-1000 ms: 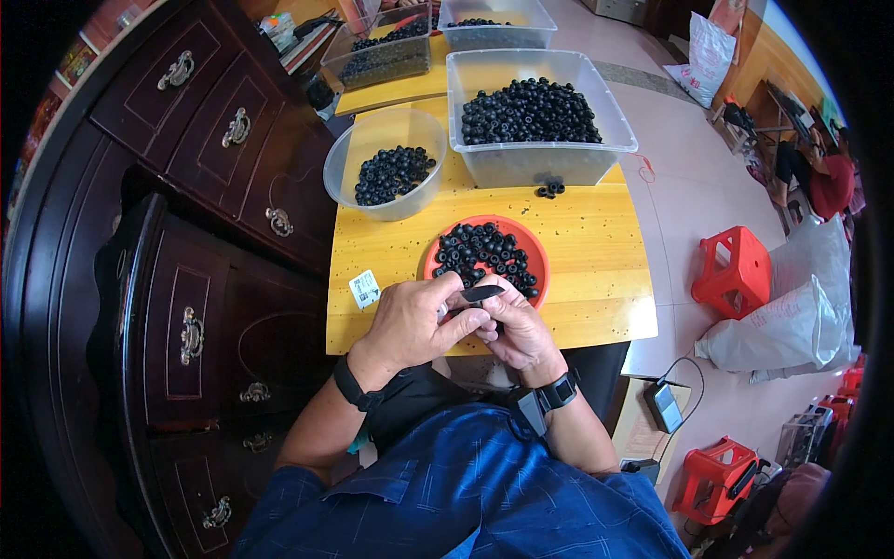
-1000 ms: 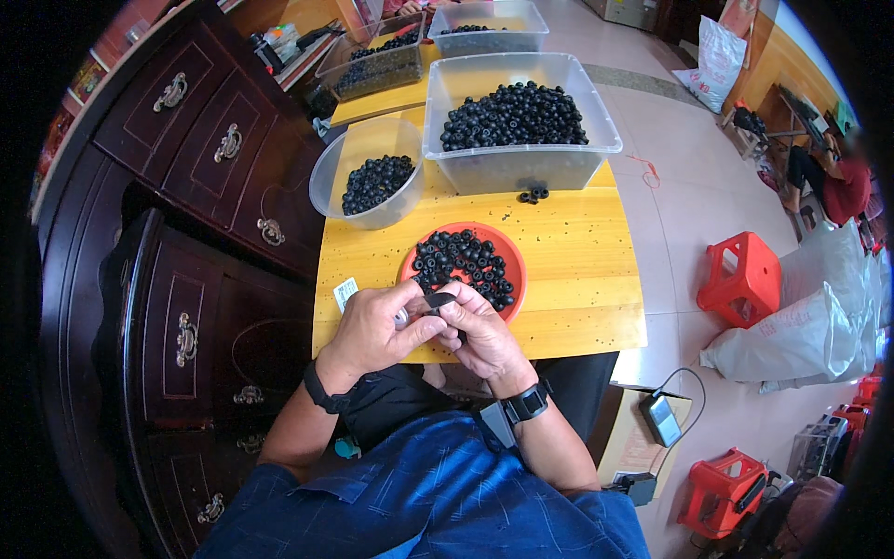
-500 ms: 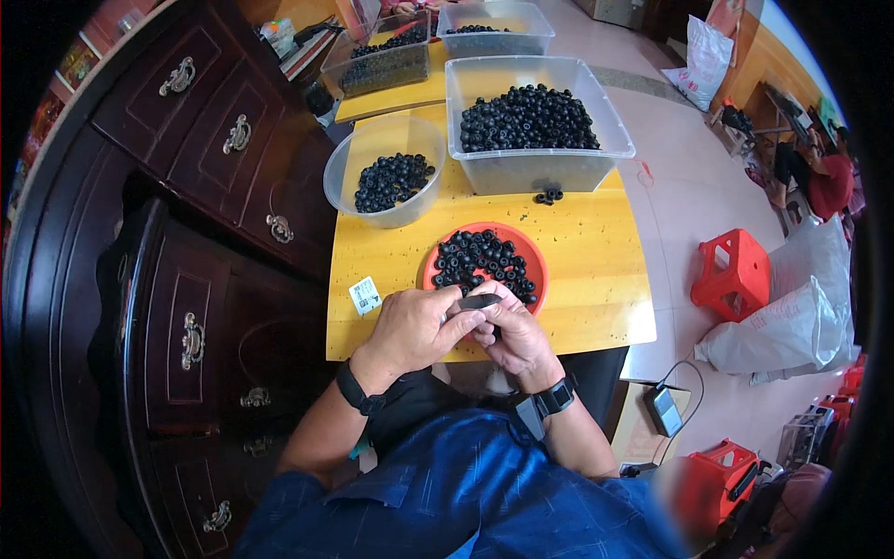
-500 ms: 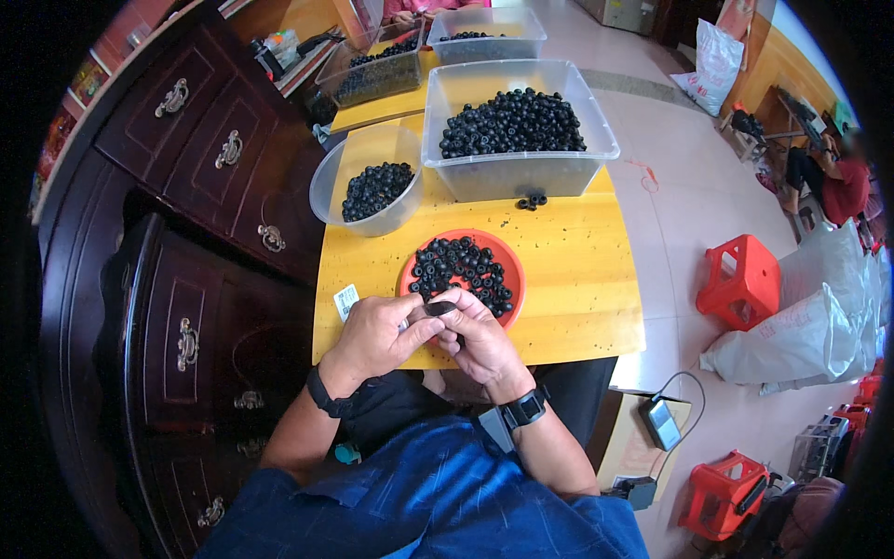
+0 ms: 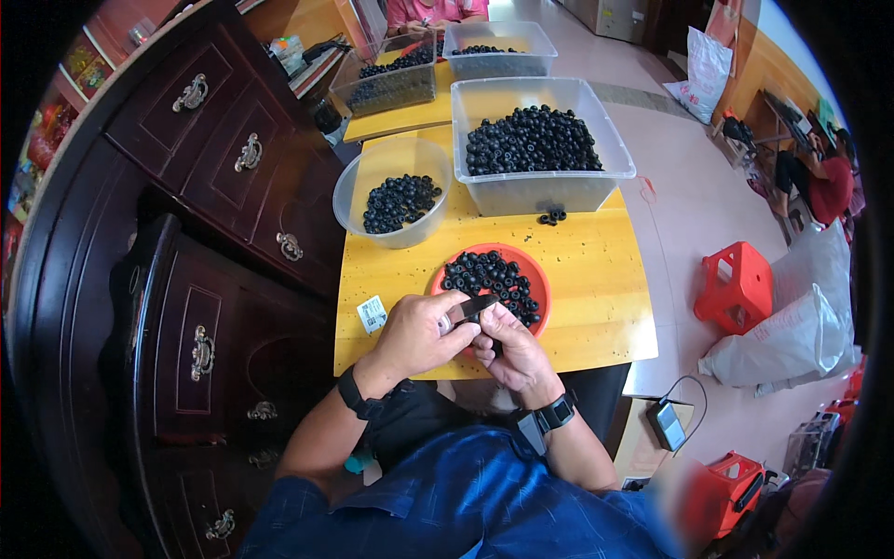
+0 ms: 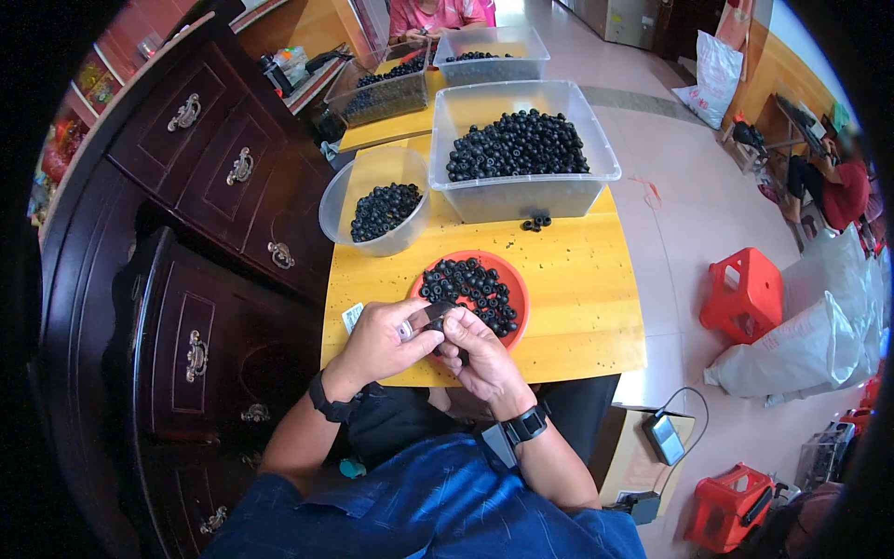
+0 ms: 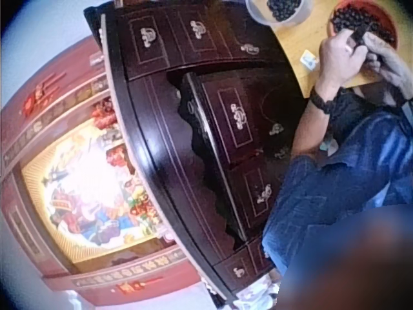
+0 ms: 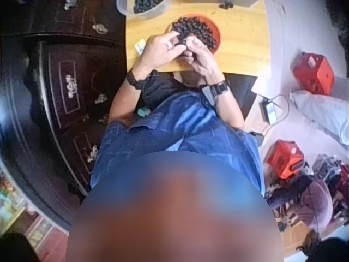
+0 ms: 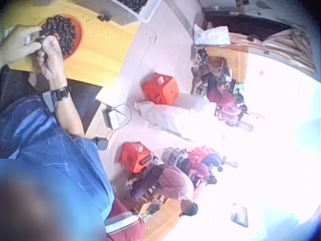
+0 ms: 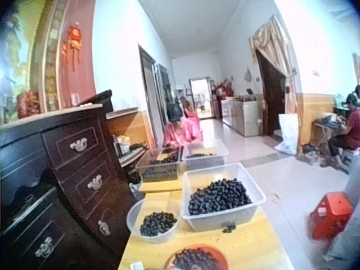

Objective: Manually sort and inspect small black objects (possibly dried fruit or rubber components) by hand.

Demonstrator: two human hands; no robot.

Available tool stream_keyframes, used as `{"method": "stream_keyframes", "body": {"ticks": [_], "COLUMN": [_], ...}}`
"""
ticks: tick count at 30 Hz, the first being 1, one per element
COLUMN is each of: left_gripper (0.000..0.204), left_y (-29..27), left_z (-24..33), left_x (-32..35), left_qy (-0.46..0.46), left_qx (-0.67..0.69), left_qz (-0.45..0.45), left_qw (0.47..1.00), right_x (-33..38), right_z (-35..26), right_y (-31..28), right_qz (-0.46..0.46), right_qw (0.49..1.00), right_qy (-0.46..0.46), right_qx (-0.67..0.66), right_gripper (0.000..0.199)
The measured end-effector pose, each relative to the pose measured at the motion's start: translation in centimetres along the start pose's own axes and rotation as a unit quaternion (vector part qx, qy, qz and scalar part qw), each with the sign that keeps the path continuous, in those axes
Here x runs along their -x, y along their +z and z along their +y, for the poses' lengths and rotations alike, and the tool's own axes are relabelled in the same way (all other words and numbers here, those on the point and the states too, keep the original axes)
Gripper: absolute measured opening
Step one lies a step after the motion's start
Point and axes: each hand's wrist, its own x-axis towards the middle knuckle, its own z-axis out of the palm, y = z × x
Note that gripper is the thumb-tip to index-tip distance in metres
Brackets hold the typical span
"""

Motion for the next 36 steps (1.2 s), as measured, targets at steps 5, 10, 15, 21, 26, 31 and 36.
{"method": "stream_keyframes", "body": {"ticks": [5, 10, 15, 21, 26, 31, 36], "left_gripper": [0.026, 0.037, 0.038, 0.024, 0.02, 0.023, 0.025], "left_y": [-3.2, -4.6, 0.2, 3.2, 2.9, 2.1, 1.4], "left_z": [-0.9, -0.2, 0.5, -0.9, -0.5, -0.9, 0.5], "left_x": [-4.2, -4.1, -0.2, 1.9, 2.0, 2.1, 2.2], "left_qy": [-0.057, -0.028, -0.064, -0.048, -0.079, -0.06, -0.013], "left_qx": [-0.095, -0.138, -0.058, -0.132, -0.007, -0.083, -0.138], "left_qz": [0.158, 0.199, -0.039, -0.014, 0.044, 0.065, 0.023], "left_qw": [0.981, 0.97, 0.995, 0.99, 0.996, 0.993, 0.99], "right_x": [0.0, 0.0, -0.2, -0.3, 0.4, 0.6, 0.6], "right_z": [-0.2, -0.6, 0.6, 1.0, 1.3, 1.0, 1.2], "right_y": [-1.0, 0.0, -1.6, 0.7, -0.5, -0.2, -1.0], "right_qz": [0.025, 0.065, 0.002, 0.055, 0.079, 0.095, 0.056], "right_qw": [0.998, 0.987, 0.98, 0.991, 0.99, 0.992, 0.992], "right_qy": [0.007, 0.012, 0.017, 0.03, 0.032, 0.033, 0.029], "right_qx": [-0.051, -0.144, -0.198, -0.121, -0.112, 0.071, 0.111], "right_gripper": [0.024, 0.034, 0.037, 0.032, 0.024, 0.017, 0.017]}}
